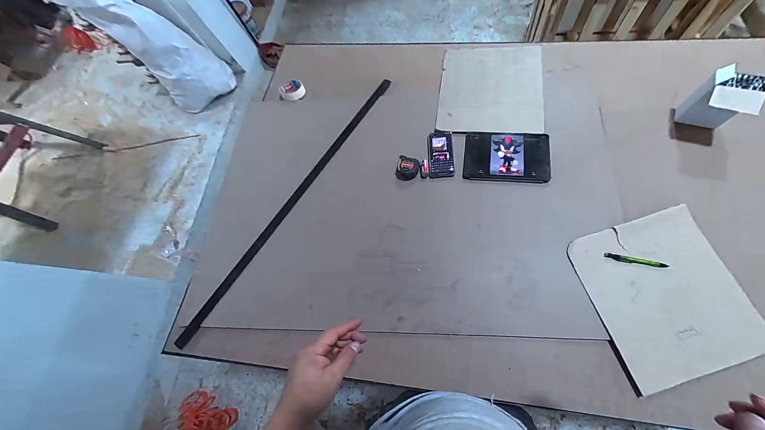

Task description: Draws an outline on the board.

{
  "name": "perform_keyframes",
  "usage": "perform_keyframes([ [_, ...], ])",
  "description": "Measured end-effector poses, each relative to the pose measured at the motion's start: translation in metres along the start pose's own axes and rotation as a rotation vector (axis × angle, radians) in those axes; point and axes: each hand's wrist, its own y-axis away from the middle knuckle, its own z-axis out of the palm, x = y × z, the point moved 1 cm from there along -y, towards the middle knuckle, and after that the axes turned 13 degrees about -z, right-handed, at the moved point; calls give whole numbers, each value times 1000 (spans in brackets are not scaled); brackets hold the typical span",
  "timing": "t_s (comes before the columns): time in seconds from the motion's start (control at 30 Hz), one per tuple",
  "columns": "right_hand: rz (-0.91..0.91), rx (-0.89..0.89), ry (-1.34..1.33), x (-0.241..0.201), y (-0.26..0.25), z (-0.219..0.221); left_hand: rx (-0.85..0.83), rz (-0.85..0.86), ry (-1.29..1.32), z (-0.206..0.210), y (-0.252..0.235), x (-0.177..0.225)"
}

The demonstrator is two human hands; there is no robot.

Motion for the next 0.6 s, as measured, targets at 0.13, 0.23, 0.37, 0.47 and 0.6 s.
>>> perform_keyframes([
  [0.13, 118, -139, 216, 71, -2, 25, -15, -22, -52, 14, -5, -1],
  [0.23, 258, -405, 360, 120, -32, 54, -3, -12, -65, 25, 1, 1],
  [0.37, 353, -693, 450, 194, -78, 106, -26, -72, -73, 32, 21, 8],
  [0.47, 213, -761, 518, 247, -100, 138, -8, -79, -51, 34, 32, 6],
  [0.6, 149, -985, 597, 282, -113, 161, 86, -138, -52, 30, 54, -2],
])
